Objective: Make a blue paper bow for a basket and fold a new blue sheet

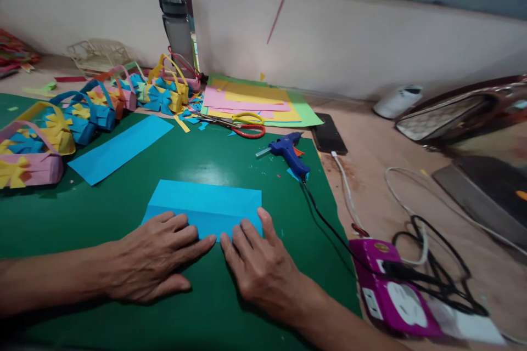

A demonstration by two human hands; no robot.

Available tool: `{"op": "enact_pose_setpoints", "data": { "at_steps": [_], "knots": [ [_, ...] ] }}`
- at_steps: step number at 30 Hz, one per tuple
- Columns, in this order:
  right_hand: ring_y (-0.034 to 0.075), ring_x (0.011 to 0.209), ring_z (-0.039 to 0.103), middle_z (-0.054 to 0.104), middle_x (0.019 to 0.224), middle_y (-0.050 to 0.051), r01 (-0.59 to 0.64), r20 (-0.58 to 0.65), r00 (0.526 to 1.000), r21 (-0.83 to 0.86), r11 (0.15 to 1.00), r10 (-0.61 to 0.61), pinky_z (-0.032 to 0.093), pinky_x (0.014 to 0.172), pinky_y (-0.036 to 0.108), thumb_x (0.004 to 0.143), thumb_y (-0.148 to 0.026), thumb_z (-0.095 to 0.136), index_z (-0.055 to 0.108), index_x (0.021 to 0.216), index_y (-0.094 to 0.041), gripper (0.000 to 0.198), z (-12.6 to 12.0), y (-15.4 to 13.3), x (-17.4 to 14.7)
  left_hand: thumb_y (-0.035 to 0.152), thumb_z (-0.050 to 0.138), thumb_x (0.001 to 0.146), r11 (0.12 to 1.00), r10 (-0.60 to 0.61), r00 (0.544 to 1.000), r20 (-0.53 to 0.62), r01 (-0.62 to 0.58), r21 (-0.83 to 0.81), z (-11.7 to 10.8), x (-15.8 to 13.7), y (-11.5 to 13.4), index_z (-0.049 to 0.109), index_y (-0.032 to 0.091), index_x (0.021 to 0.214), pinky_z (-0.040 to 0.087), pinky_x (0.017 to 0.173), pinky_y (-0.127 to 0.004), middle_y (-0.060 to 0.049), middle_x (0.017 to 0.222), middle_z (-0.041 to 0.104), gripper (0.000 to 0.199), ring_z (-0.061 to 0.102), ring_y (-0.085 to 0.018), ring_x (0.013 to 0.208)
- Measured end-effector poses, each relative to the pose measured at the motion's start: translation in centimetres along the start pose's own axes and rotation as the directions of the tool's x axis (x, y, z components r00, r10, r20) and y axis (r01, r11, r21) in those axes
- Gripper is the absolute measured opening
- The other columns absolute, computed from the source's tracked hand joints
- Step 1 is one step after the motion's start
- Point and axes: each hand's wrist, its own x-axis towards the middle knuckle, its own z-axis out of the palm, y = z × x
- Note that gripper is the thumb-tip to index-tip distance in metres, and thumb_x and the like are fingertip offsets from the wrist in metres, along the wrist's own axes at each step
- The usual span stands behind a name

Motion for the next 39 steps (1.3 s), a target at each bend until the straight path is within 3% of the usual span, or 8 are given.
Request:
{"op": "enact_pose_setpoints", "data": {
  "at_steps": [10,16,22,33,37,39],
  "knots": [
    [0.023,0.093,0.059,0.069,0.089,0.012,0.021,0.012,1.0,0.059,0.998,-0.021,0.028,0.101,0.053,0.093,-0.009,0.027,0.068,0.096,-0.011,0.041,0.4,0.4,-0.1,0.052,0.046,0.089,0.998,0.053,0.995,-0.079,-0.056,-0.035,0.3,-1.3,-1.9,0.046,0.015,0.124,0.031,0.063,-0.038,-0.005,0.085,0.054,0.051,0.043,-0.022,0.075],
    [0.022,0.094,0.06,0.07,0.09,0.011,0.012,0.014,1.0,0.053,0.999,-0.013,0.03,0.1,0.053,0.092,-0.006,0.028,0.067,0.098,-0.011,0.04,0.2,0.4,0.0,0.046,0.044,0.092,0.998,0.036,0.989,-0.144,-0.041,-0.037,0.1,-3.5,-3.2,0.051,0.014,0.117,0.032,0.07,-0.039,-0.006,0.085,0.057,0.041,0.047,-0.023,0.081],
    [0.021,0.093,0.061,0.07,0.09,0.01,-0.012,-0.017,1.0,0.101,0.995,0.014,0.028,0.102,0.052,0.093,-0.007,0.028,0.067,0.098,-0.012,0.039,0.4,0.5,-0.2,0.037,0.045,0.094,0.999,-0.026,0.984,-0.174,0.03,0.022,-0.2,-6.3,-4.0,0.053,0.017,0.114,0.034,0.079,-0.041,-0.008,0.097,0.061,0.03,0.05,-0.024,0.09],
    [0.022,0.093,0.06,0.07,0.091,0.01,0.024,0.013,1.0,0.054,0.998,-0.025,0.032,0.099,0.052,0.091,-0.005,0.029,0.067,0.099,-0.012,0.039,0.4,0.5,-0.3,0.021,0.049,0.089,0.991,-0.097,0.97,-0.221,0.115,0.072,0.1,-9.5,-4.3,0.054,0.018,0.113,0.036,0.092,-0.047,-0.008,0.1,0.062,0.024,0.052,-0.024,0.096],
    [0.022,0.09,0.06,0.069,0.089,0.011,0.032,0.001,0.999,0.024,0.999,-0.032,0.033,0.098,0.051,0.091,-0.005,0.029,0.067,0.096,-0.01,0.039,0.5,0.5,-0.1,0.017,0.049,0.089,0.975,-0.129,0.942,-0.309,0.178,0.135,-0.2,-9.9,-3.8,0.056,0.014,0.104,0.039,0.085,-0.044,-0.011,0.096,0.063,0.018,0.052,-0.025,0.092],
    [0.023,0.088,0.06,0.069,0.088,0.011,0.048,-0.001,0.999,0.003,0.999,-0.048,0.033,0.098,0.051,0.091,-0.005,0.028,0.068,0.095,-0.009,0.04,0.4,0.4,0.1,0.017,0.051,0.088,0.974,-0.091,0.925,-0.369,0.16,0.161,-0.4,-9.0,-3.2,0.057,0.012,0.1,0.04,0.08,-0.041,-0.011,0.092,0.063,0.014,0.052,-0.024,0.087]
  ]
}}
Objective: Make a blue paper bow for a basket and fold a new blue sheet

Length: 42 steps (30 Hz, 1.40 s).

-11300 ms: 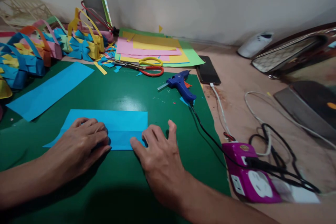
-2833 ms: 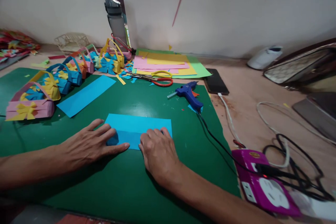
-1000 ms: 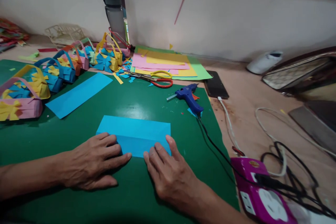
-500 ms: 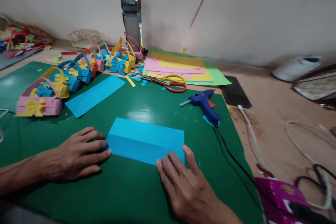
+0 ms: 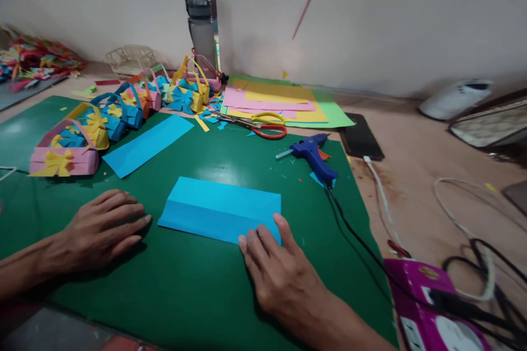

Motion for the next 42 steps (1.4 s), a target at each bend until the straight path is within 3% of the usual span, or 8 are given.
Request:
{"op": "enact_pose_setpoints", "data": {
  "at_steps": [2,6,11,15,20,31,37,42],
  "knots": [
    [0.024,0.089,0.06,0.068,0.088,0.012,0.011,0.016,1.0,-0.022,1.0,-0.011,0.033,0.098,0.052,0.091,-0.005,0.028,0.067,0.095,-0.008,0.04,-0.2,-0.2,0.2,0.019,0.051,0.089,0.997,0.068,0.998,-0.001,-0.068,-0.026,0.3,1.6,1.0,0.056,0.01,0.104,0.039,0.078,-0.04,-0.01,0.093,0.062,0.018,0.052,-0.023,0.085],
    [0.025,0.095,0.057,0.067,0.091,0.014,0.006,0.086,0.996,-0.057,0.998,-0.001,0.03,0.1,0.053,0.087,-0.006,0.036,0.066,0.099,-0.007,0.032,-0.7,-0.7,0.3,0.032,0.05,0.091,0.979,0.19,0.964,0.184,-0.171,-0.114,1.6,5.7,3.1,0.05,0.008,0.118,0.038,0.074,-0.039,-0.01,0.098,0.061,0.036,0.05,-0.022,0.083],
    [0.024,0.089,0.057,0.064,0.087,0.01,-0.009,0.15,0.989,-0.018,1.0,0.012,0.025,0.102,0.054,0.087,-0.011,0.039,0.06,0.114,-0.011,0.034,-0.5,-0.7,0.4,0.051,0.049,0.088,0.969,0.215,0.933,0.288,-0.167,-0.183,2.8,7.6,3.6,0.043,0.009,0.127,0.036,0.069,-0.04,-0.009,0.097,0.058,0.058,0.047,-0.022,0.079],
    [0.023,0.089,0.055,0.063,0.086,0.008,0.003,0.185,0.983,0.029,1.0,-0.008,0.022,0.103,0.054,0.087,-0.013,0.041,0.059,0.116,-0.012,0.034,-0.3,-0.3,0.7,0.051,0.046,0.089,0.97,0.193,0.925,0.327,-0.13,-0.204,2.9,7.5,3.3,0.041,0.014,0.13,0.034,0.071,-0.04,-0.007,0.099,0.055,0.055,0.045,-0.023,0.08],
    [0.024,0.103,0.052,0.064,0.096,0.009,-0.017,0.155,0.988,0.065,0.998,0.007,0.023,0.102,0.053,0.091,-0.012,0.035,0.062,0.11,-0.014,0.033,-0.5,-0.1,0.1,0.044,0.047,0.09,0.967,0.178,0.94,0.291,-0.113,-0.226,2.8,7.1,2.7,0.047,0.016,0.122,0.032,0.071,-0.04,-0.007,0.093,0.055,0.043,0.044,-0.023,0.079],
    [0.025,0.102,0.052,0.063,0.092,0.009,-0.091,0.182,0.978,-0.055,0.994,0.1,0.027,0.097,0.056,0.09,-0.009,0.03,0.061,0.111,-0.015,0.037,-2.0,1.0,-3.8,0.028,0.041,0.093,0.988,0.063,0.985,0.163,-0.038,-0.15,1.8,3.0,0.4,0.056,0.018,0.111,0.037,0.071,-0.038,-0.009,0.091,0.058,0.025,0.05,-0.022,0.08],
    [0.025,0.097,0.055,0.065,0.093,0.008,-0.085,0.194,0.976,-0.089,0.992,0.101,0.031,0.094,0.053,0.091,-0.005,0.025,0.063,0.107,-0.016,0.042,-2.8,1.6,-4.4,0.025,0.048,0.09,0.993,-0.034,0.99,0.14,0.049,-0.105,0.9,1.3,-0.1,0.058,0.019,0.108,0.037,0.073,-0.038,-0.008,0.092,0.06,0.022,0.052,-0.022,0.082],
    [0.025,0.097,0.056,0.066,0.089,0.007,-0.111,0.187,0.974,-0.097,0.989,0.128,0.03,0.095,0.054,0.095,-0.01,0.02,0.061,0.108,-0.014,0.043,-2.6,1.3,-4.5,0.018,0.048,0.09,0.992,-0.048,0.99,0.133,0.063,-0.108,0.7,0.3,-0.2,0.058,0.016,0.11,0.037,0.076,-0.04,-0.011,0.094,0.059,0.022,0.052,-0.024,0.086]
  ]
}}
